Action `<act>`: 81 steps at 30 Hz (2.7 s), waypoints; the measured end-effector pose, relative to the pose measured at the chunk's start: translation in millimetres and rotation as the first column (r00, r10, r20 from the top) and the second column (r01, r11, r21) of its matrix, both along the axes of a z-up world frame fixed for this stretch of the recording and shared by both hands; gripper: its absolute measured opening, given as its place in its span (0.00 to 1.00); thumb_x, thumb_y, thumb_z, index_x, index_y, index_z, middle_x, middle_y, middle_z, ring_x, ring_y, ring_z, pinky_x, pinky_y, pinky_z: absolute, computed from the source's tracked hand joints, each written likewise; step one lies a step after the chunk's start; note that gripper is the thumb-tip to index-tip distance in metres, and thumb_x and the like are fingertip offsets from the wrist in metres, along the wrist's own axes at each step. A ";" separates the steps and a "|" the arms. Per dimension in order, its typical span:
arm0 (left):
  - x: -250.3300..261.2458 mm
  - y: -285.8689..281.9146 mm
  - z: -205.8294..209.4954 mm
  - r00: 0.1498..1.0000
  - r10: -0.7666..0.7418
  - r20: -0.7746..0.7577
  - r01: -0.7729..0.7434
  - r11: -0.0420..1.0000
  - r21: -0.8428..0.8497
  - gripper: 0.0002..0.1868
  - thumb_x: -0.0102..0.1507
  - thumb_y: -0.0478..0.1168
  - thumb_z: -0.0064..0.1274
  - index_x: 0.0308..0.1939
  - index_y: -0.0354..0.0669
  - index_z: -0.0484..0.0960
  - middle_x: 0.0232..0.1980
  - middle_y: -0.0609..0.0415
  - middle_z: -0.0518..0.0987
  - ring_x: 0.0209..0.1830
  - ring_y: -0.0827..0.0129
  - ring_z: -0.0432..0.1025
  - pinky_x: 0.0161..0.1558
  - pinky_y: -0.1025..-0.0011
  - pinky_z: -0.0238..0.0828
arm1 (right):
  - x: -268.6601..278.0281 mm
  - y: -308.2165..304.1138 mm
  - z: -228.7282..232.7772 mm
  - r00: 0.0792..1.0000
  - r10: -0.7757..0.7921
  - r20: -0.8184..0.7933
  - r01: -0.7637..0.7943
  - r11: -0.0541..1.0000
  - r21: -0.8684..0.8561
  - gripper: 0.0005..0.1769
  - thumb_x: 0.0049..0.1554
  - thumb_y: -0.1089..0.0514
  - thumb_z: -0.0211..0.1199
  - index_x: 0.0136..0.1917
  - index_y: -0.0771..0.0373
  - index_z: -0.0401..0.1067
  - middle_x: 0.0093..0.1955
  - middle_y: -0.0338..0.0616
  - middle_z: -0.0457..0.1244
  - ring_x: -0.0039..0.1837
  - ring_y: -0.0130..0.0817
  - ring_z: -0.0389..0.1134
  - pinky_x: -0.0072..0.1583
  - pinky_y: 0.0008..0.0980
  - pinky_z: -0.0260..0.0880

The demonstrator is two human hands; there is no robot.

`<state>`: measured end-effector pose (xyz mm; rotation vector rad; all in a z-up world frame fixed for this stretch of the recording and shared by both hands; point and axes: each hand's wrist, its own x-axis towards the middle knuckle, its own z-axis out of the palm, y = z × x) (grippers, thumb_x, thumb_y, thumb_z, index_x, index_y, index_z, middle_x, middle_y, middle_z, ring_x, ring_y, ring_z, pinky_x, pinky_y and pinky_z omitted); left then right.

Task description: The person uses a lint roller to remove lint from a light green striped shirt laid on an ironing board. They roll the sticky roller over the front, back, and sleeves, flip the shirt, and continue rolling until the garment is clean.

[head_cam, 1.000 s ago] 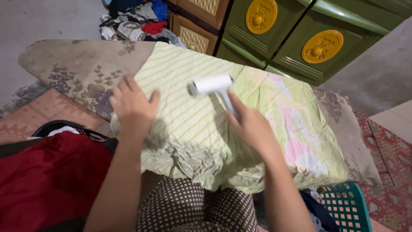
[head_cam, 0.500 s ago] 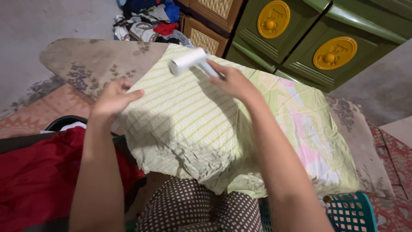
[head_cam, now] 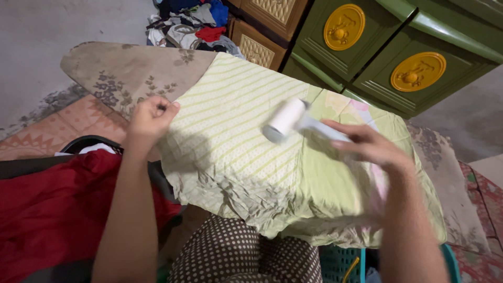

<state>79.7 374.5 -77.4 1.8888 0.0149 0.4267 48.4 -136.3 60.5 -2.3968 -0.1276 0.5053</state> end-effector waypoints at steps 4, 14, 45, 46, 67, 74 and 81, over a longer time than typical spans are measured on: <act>-8.4 -10.5 6.3 0.999 0.029 0.040 -0.025 0.995 -0.098 0.14 0.65 0.44 0.63 0.36 0.35 0.82 0.23 0.65 0.74 0.21 0.86 0.60 0.23 0.78 0.52 | -5.7 -53.5 13.1 0.994 -0.049 -0.094 0.059 0.993 0.105 0.39 0.47 0.42 0.69 0.74 0.36 0.71 0.62 0.51 0.71 0.59 0.52 0.68 0.66 0.58 0.65; -28.6 -12.3 16.7 0.958 0.236 0.163 -0.261 0.952 0.157 0.15 0.60 0.44 0.68 0.36 0.34 0.86 0.21 0.54 0.76 0.18 0.75 0.66 0.25 0.72 0.62 | 88.4 163.7 -25.6 0.964 0.255 -0.076 -0.233 0.947 0.219 0.31 0.58 0.50 0.62 0.74 0.32 0.65 0.55 0.34 0.71 0.35 0.23 0.57 0.36 0.24 0.60; -19.6 -1.0 8.6 0.967 0.236 0.093 -0.254 0.913 0.320 0.17 0.61 0.49 0.67 0.37 0.37 0.87 0.25 0.48 0.78 0.23 0.61 0.74 0.29 0.64 0.68 | 12.5 140.2 -25.9 0.967 0.219 -0.126 -0.166 0.927 0.338 0.31 0.50 0.48 0.67 0.68 0.37 0.73 0.68 0.37 0.68 0.69 0.41 0.63 0.72 0.52 0.54; -19.5 -1.7 8.2 0.966 0.233 0.110 -0.257 0.905 0.338 0.16 0.61 0.49 0.67 0.37 0.37 0.87 0.25 0.48 0.78 0.23 0.61 0.74 0.30 0.64 0.68 | 2.5 110.1 -21.8 0.980 0.134 -0.146 -0.072 0.927 0.368 0.30 0.49 0.50 0.68 0.66 0.41 0.76 0.70 0.36 0.67 0.71 0.40 0.61 0.73 0.52 0.51; -25.8 -76.4 83.6 0.986 0.002 -0.166 0.123 0.664 0.738 0.20 0.57 0.48 0.65 0.47 0.37 0.87 0.44 0.34 0.82 0.48 0.39 0.76 0.50 0.48 0.71 | -154.5 -222.2 -66.3 0.405 -0.151 0.902 0.875 0.348 -0.335 0.19 0.64 0.45 0.65 0.60 0.61 0.77 0.47 0.59 0.70 0.48 0.58 0.70 0.45 0.50 0.69; -11.5 -80.3 108.2 0.936 -0.020 -0.353 0.216 0.823 0.526 0.16 0.69 0.46 0.56 0.49 0.34 0.85 0.36 0.32 0.83 0.31 0.48 0.82 0.40 0.56 0.75 | -117.1 -157.8 -53.1 0.681 -0.339 0.649 0.658 0.673 -0.338 0.34 0.47 0.36 0.76 0.56 0.62 0.78 0.45 0.59 0.71 0.49 0.54 0.73 0.53 0.49 0.72; 90.6 -60.9 124.8 0.901 -0.391 -0.189 0.375 0.920 -0.115 0.09 0.71 0.33 0.48 0.53 0.33 0.78 0.47 0.49 0.82 0.37 0.65 0.79 0.39 0.69 0.80 | -3.1 -216.7 -5.4 0.769 -0.277 0.576 0.562 0.721 -0.405 0.23 0.50 0.45 0.75 0.51 0.63 0.82 0.47 0.61 0.71 0.49 0.58 0.73 0.53 0.50 0.72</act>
